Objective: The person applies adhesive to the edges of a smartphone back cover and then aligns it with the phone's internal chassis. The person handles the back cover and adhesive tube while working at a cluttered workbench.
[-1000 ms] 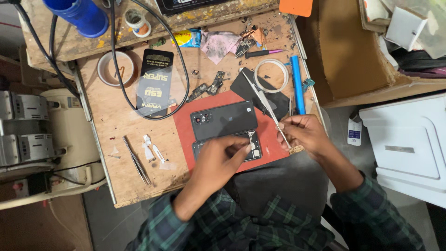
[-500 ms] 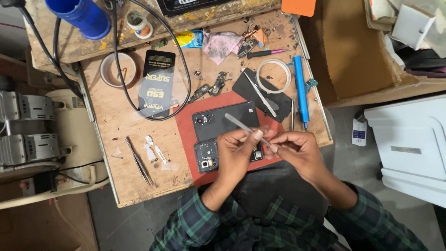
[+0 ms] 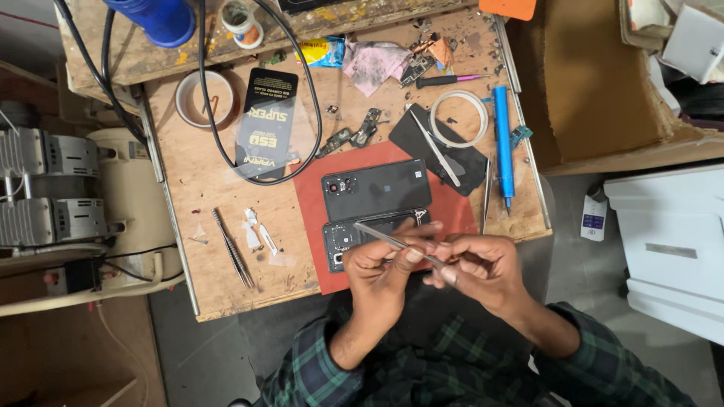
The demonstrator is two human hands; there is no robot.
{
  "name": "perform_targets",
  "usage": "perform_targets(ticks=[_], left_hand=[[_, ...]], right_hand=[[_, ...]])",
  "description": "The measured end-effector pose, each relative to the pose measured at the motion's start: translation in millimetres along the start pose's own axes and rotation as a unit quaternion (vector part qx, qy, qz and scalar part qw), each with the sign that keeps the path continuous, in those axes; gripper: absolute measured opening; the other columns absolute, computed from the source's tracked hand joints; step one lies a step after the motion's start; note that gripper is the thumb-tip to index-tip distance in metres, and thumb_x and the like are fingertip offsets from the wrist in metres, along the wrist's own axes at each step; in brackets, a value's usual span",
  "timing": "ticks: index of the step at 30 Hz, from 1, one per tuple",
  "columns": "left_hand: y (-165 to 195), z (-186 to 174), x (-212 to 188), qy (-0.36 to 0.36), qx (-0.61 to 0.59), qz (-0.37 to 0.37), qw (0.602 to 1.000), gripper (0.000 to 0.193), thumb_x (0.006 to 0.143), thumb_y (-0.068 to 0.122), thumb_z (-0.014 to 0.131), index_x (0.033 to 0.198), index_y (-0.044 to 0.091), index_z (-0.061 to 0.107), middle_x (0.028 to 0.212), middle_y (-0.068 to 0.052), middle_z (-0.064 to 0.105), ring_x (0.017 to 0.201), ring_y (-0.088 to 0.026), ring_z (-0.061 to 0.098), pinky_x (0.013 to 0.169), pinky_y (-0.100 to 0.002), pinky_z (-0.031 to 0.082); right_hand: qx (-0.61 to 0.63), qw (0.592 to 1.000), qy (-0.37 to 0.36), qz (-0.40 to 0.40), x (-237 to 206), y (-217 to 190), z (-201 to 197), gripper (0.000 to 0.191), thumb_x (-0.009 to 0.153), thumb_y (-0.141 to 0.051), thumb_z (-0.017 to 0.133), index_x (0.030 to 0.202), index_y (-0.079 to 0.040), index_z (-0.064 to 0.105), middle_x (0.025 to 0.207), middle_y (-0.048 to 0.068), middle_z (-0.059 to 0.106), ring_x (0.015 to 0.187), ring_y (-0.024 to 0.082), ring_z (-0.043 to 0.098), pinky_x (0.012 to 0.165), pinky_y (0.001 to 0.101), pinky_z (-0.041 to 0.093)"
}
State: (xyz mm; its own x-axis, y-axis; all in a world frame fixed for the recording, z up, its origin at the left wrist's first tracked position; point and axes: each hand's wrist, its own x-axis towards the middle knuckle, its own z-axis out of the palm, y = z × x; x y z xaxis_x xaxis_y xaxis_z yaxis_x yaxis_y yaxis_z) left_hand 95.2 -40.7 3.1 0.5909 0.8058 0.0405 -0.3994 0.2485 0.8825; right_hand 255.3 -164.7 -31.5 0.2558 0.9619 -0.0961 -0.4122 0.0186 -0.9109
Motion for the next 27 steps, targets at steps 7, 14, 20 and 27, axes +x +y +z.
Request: perform_targets(ticks=[7,14,20,27], left_hand=[[9,1,-4,-0.023,0.05,0.046,0.997,0.02,0.105,0.019,0.07,0.099,0.001,0.075,0.1,-0.01,0.079,0.121,-0.031,0.074,0.128,-0.056,0.037],[18,6,-7,-0.039,0.082,0.054,0.994,0.024,0.107,0.024,0.067,0.094,0.005,0.074,0.102,-0.007,0.08,0.124,-0.029,0.074,0.129,-0.056,0.036],[31,5,-12,-0.017,0.121,0.089,0.989,0.026,0.105,0.023,0.068,0.091,0.002,0.075,0.09,-0.008,0.079,0.116,-0.03,0.077,0.131,-0.059,0.032],[45,9,-29,0.05,0.066,0.089,0.993,0.024,0.104,0.02,0.07,0.089,0.002,0.073,0.084,-0.01,0.079,0.103,-0.03,0.079,0.128,-0.061,0.038]], right_hand=[[-0.024,0.997,-0.016,-0.076,-1,-3,20,0.019,0.102,0.004,0.066,0.12,0.004,0.069,0.11,0.021,0.073,0.094,0.026,0.075,0.08,0.039,0.064],[-0.125,0.98,0.0,-0.154,2,-18,37,0.018,0.099,-0.002,0.069,0.117,0.002,0.067,0.096,0.016,0.074,0.083,0.02,0.075,0.07,0.03,0.061],[-0.26,0.958,-0.039,-0.117,-7,-38,38,0.023,0.099,-0.011,0.064,0.098,0.009,0.074,0.082,0.012,0.073,0.065,0.014,0.066,0.057,0.0261,0.048],[-0.255,0.953,-0.088,-0.141,-12,-41,45,0.018,0.096,-0.008,0.064,0.095,0.005,0.076,0.086,0.012,0.074,0.068,0.017,0.065,0.057,0.0271,0.047]])
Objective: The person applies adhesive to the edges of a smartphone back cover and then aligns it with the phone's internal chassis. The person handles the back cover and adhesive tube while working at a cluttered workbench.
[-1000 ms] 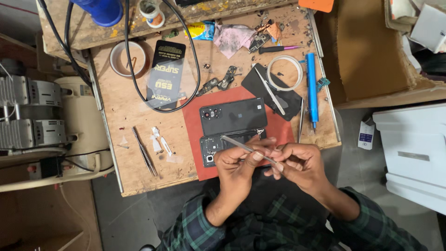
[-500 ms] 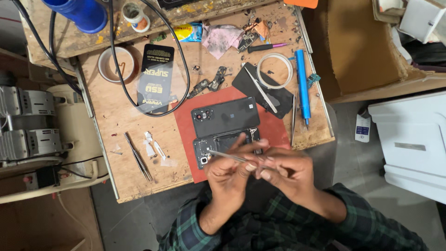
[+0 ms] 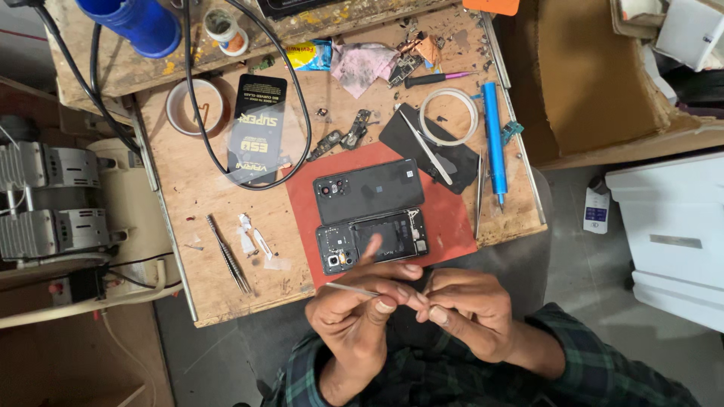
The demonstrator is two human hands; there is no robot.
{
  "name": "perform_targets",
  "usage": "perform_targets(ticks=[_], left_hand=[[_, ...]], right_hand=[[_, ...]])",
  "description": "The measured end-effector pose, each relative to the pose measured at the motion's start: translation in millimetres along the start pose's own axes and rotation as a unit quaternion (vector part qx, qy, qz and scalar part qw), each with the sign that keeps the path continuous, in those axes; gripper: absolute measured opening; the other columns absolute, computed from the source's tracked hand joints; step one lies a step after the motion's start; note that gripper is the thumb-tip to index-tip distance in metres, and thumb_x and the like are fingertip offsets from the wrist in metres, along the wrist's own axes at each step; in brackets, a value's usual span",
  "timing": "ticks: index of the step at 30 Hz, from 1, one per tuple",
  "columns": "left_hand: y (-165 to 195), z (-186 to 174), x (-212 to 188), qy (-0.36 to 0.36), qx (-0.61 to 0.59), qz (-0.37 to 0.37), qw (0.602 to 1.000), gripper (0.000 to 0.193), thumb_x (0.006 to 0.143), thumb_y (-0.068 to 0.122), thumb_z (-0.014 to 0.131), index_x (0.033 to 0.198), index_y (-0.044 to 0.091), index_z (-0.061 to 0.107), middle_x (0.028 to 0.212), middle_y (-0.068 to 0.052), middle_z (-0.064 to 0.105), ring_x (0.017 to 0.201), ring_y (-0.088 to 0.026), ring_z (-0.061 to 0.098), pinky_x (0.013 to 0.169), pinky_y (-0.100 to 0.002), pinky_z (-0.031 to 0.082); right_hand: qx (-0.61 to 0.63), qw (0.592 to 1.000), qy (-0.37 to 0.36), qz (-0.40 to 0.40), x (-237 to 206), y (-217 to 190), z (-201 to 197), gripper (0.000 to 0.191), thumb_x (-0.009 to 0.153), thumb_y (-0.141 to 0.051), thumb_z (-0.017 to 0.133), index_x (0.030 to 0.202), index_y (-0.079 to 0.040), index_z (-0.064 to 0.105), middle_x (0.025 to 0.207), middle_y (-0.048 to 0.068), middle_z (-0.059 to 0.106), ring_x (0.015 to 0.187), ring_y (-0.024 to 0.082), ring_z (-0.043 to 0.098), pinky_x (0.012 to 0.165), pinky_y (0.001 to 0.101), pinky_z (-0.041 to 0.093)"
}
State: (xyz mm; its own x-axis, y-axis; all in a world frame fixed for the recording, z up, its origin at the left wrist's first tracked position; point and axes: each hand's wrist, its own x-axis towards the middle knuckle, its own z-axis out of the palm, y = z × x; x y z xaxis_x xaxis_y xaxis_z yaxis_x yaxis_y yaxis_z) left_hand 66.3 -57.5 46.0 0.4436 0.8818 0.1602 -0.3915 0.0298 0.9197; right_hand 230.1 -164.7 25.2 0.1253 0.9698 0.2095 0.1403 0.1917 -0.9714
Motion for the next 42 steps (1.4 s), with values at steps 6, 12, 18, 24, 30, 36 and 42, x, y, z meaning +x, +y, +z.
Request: perform_targets(ticks=[6,12,18,24,30,36,42], left_hand=[[-3,-1,6,0.007,-0.009,0.025,1.0,0.025,0.106,0.02,0.07,0.087,0.004,0.07,0.087,-0.011,0.079,0.103,-0.03,0.08,0.129,-0.061,0.035],[-1,6,3,-0.017,0.02,0.017,1.0,0.025,0.104,0.021,0.07,0.089,0.002,0.074,0.087,-0.01,0.078,0.104,-0.031,0.079,0.128,-0.06,0.036],[11,5,-1,-0.009,0.015,0.035,0.999,0.026,0.102,0.022,0.072,0.086,0.002,0.073,0.08,-0.01,0.077,0.095,-0.027,0.08,0.126,-0.06,0.04],[21,4,-6,0.0,-0.013,0.019,1.0,0.024,0.101,0.02,0.074,0.084,0.003,0.072,0.077,-0.012,0.076,0.089,-0.027,0.079,0.125,-0.061,0.039],[27,-3,-12,0.002,-0.017,0.028,0.999,0.023,0.1,0.02,0.076,0.085,0.003,0.072,0.077,-0.012,0.077,0.089,-0.026,0.08,0.125,-0.061,0.04],[44,7,-5,0.058,-0.036,0.067,0.995,0.034,0.101,0.021,0.073,0.073,0.005,0.061,0.071,-0.012,0.075,0.078,-0.026,0.079,0.112,-0.061,0.052],[117,-72,17,0.235,0.062,0.263,0.934,0.023,0.108,0.013,0.06,0.095,-0.004,0.068,0.087,-0.015,0.074,0.084,-0.026,0.074,0.111,-0.041,0.056]], right_hand=[[-0.052,0.998,0.029,-0.017,0,2,0,0.017,0.096,-0.007,0.065,0.101,0.007,0.074,0.087,0.013,0.072,0.074,0.018,0.069,0.067,0.0292,0.054],[-0.086,0.994,0.06,-0.03,0,2,5,0.01,0.092,-0.003,0.07,0.098,0.004,0.074,0.089,0.013,0.075,0.077,0.02,0.073,0.068,0.0297,0.055],[-0.073,0.995,0.001,-0.068,-2,-5,2,0.014,0.095,-0.005,0.063,0.099,0.006,0.071,0.088,0.011,0.073,0.078,0.02,0.072,0.068,0.0313,0.057],[-0.05,0.995,-0.014,-0.081,-7,-10,7,0.014,0.098,-0.007,0.063,0.093,0.003,0.07,0.088,0.011,0.073,0.078,0.022,0.071,0.069,0.0331,0.056],[-0.045,0.994,0.013,-0.099,-14,-12,13,0.011,0.094,-0.004,0.067,0.092,0.005,0.072,0.083,0.012,0.073,0.069,0.019,0.072,0.062,0.0316,0.058],[-0.093,0.984,0.007,-0.151,-29,-2,10,0.009,0.094,-0.005,0.066,0.092,0.003,0.071,0.08,0.011,0.073,0.071,0.019,0.074,0.064,0.0319,0.058],[-0.082,0.99,-0.108,-0.042,-36,31,15,0.009,0.09,-0.001,0.069,0.095,0.001,0.076,0.084,0.008,0.074,0.077,0.019,0.075,0.071,0.0286,0.059]])
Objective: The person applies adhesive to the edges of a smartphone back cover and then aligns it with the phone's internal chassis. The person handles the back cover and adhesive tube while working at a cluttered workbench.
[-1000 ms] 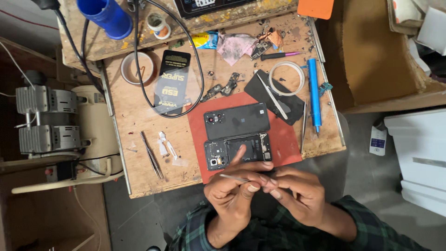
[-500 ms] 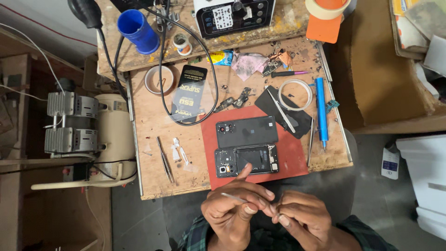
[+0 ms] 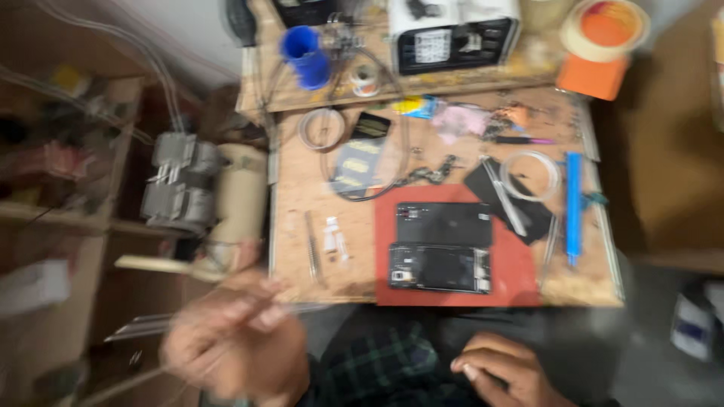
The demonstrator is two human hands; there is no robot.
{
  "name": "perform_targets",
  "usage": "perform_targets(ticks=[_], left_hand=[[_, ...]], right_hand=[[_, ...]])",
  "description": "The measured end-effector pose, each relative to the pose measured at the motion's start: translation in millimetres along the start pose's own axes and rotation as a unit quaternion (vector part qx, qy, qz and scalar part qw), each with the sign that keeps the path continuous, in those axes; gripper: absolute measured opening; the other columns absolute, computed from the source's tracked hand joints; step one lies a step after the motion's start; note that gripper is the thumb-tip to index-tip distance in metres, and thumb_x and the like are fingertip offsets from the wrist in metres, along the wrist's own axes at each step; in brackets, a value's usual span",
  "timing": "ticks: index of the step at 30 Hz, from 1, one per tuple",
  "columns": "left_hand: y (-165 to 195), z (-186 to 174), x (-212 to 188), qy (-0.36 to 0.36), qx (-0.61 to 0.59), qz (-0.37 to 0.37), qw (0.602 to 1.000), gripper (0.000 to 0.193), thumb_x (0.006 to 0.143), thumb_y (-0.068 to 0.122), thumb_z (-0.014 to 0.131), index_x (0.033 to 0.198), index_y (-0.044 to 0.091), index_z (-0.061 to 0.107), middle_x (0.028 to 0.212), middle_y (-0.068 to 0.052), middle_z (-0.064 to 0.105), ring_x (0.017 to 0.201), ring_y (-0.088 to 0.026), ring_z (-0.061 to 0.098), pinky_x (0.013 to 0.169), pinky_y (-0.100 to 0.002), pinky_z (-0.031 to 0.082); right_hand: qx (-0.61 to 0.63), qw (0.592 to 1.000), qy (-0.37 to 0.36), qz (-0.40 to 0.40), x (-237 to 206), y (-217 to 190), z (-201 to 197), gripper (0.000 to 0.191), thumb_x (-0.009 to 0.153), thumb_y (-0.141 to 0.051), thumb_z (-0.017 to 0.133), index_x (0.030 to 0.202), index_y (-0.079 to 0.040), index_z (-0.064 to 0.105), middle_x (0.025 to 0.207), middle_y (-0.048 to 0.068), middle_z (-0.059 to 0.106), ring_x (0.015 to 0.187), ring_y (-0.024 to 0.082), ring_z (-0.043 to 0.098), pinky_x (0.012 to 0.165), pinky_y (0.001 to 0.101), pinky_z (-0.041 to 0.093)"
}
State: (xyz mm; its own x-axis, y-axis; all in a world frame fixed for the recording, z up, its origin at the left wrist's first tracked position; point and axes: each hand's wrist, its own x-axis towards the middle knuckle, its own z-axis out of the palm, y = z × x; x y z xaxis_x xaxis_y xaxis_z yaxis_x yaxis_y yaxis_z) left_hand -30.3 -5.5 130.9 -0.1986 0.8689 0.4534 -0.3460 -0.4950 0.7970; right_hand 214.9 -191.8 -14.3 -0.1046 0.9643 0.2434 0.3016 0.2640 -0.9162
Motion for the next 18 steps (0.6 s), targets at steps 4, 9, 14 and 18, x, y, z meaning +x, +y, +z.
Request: perform_targets(ticks=[4,9,14,18], left_hand=[[-38,-10,22,-0.23,0.202,-0.195,0.932,0.017,0.096,0.008,0.065,0.101,-0.005,0.075,0.087,-0.008,0.078,0.078,-0.013,0.072,0.068,-0.027,0.057],[-117,-35,19,-0.313,0.538,-0.11,0.775,0.014,0.087,0.017,0.07,0.093,0.006,0.077,0.082,-0.019,0.073,0.078,-0.039,0.07,0.07,-0.051,0.053],[-160,-67,-3,-0.298,0.554,-0.096,0.771,0.026,0.076,0.009,0.07,0.102,0.006,0.073,0.09,-0.019,0.072,0.085,-0.039,0.07,0.075,-0.05,0.055],[-169,-72,-18,-0.315,0.553,-0.074,0.768,0.023,0.075,0.005,0.07,0.098,0.003,0.068,0.099,-0.018,0.067,0.091,-0.039,0.067,0.077,-0.049,0.055]], right_hand=[[-0.055,0.992,0.075,0.08,4,29,-8,0.027,0.085,-0.002,0.069,0.11,-0.005,0.077,0.092,0.006,0.072,0.082,0.017,0.068,0.075,0.0261,0.055],[-0.131,0.985,0.059,0.098,26,75,-12,0.026,0.085,-0.006,0.071,0.111,-0.008,0.076,0.093,0.004,0.071,0.085,0.014,0.069,0.079,0.025,0.055],[-0.13,0.983,0.021,0.128,37,101,-1,0.024,0.083,-0.005,0.073,0.107,-0.007,0.076,0.092,0.004,0.072,0.085,0.013,0.07,0.08,0.0252,0.055],[-0.124,0.983,0.016,0.133,40,105,1,0.022,0.082,-0.005,0.074,0.104,-0.006,0.076,0.092,0.004,0.073,0.086,0.013,0.071,0.081,0.0253,0.056]])
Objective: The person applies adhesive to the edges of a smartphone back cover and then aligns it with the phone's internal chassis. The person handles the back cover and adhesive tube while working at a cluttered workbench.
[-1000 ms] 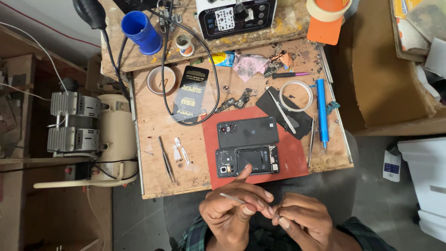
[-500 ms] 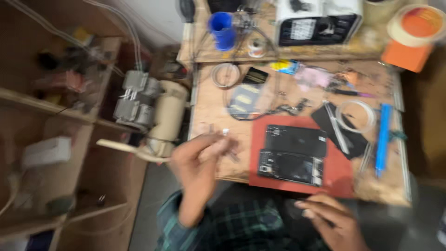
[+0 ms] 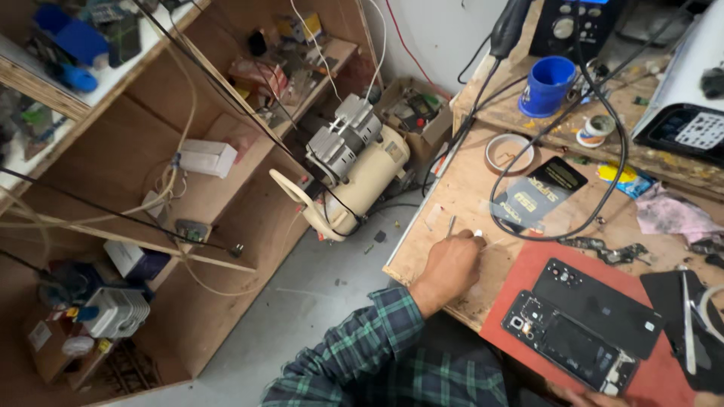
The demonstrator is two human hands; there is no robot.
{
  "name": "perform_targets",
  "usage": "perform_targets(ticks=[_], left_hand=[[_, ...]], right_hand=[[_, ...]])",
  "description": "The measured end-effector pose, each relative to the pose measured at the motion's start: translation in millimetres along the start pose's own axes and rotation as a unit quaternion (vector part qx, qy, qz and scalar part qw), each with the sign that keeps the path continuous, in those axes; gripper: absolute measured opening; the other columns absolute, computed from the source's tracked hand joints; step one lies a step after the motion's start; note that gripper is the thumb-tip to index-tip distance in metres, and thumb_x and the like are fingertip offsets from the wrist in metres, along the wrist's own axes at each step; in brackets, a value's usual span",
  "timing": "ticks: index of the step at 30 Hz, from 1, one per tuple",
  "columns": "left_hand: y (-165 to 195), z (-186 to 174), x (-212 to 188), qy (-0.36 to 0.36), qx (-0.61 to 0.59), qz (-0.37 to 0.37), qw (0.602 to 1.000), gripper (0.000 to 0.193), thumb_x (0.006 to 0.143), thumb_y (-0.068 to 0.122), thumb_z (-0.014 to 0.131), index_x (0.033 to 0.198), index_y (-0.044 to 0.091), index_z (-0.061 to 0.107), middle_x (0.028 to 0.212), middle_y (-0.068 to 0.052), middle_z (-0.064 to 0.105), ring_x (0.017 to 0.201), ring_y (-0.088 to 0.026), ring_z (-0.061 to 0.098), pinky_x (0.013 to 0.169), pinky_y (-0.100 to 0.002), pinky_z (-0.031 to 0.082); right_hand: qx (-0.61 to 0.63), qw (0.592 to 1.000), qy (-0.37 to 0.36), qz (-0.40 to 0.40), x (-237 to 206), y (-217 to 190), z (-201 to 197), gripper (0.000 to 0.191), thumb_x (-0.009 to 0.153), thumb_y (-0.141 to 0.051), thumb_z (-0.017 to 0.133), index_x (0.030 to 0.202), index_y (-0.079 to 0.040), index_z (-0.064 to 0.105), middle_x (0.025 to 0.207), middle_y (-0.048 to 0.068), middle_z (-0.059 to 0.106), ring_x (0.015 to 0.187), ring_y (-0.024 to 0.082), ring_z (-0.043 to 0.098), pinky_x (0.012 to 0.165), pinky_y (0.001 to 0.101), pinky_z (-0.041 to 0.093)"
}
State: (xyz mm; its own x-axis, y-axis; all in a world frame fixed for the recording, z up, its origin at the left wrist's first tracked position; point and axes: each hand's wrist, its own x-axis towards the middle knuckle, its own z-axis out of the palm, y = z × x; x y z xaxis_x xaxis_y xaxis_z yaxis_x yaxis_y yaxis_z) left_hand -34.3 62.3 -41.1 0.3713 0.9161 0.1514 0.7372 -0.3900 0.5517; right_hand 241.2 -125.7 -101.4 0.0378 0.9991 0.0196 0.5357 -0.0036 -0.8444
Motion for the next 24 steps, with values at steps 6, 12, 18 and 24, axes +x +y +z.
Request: perform_targets(ticks=[6,12,18,24], left_hand=[[18,-10,-4,0.039,0.039,0.036,0.998,0.029,0.074,0.0,0.067,0.102,0.002,0.069,0.105,-0.018,0.063,0.098,-0.038,0.063,0.078,-0.046,0.055],[35,-35,-23,0.065,-0.069,0.104,0.99,0.029,0.082,0.005,0.069,0.111,0.004,0.069,0.105,-0.011,0.065,0.099,-0.034,0.064,0.082,-0.043,0.054],[63,-37,-76,-0.09,-0.278,0.166,0.942,0.02,0.091,0.015,0.078,0.109,0.009,0.072,0.107,-0.007,0.072,0.099,-0.03,0.07,0.084,-0.04,0.057],[71,-15,-104,-0.139,-0.325,0.206,0.913,0.021,0.09,0.013,0.08,0.109,0.008,0.072,0.106,-0.006,0.074,0.095,-0.027,0.073,0.081,-0.038,0.06]], right_hand=[[0.018,1.0,0.023,-0.002,-2,-8,1,0.019,0.08,-0.004,0.077,0.099,-0.005,0.076,0.091,0.005,0.075,0.086,0.013,0.073,0.082,0.0255,0.057],[0.055,0.994,0.096,0.004,-33,-31,-7,0.017,0.078,-0.004,0.079,0.094,-0.005,0.076,0.09,0.005,0.076,0.087,0.013,0.075,0.083,0.0257,0.058],[0.065,0.991,0.114,0.024,-44,-58,-1,0.017,0.07,-0.002,0.085,0.085,-0.004,0.077,0.086,0.005,0.077,0.082,0.014,0.075,0.077,0.0269,0.057],[0.127,0.991,0.038,0.007,-42,-76,7,0.016,0.071,-0.001,0.086,0.086,-0.003,0.08,0.085,0.006,0.078,0.077,0.015,0.075,0.069,0.0267,0.057]])
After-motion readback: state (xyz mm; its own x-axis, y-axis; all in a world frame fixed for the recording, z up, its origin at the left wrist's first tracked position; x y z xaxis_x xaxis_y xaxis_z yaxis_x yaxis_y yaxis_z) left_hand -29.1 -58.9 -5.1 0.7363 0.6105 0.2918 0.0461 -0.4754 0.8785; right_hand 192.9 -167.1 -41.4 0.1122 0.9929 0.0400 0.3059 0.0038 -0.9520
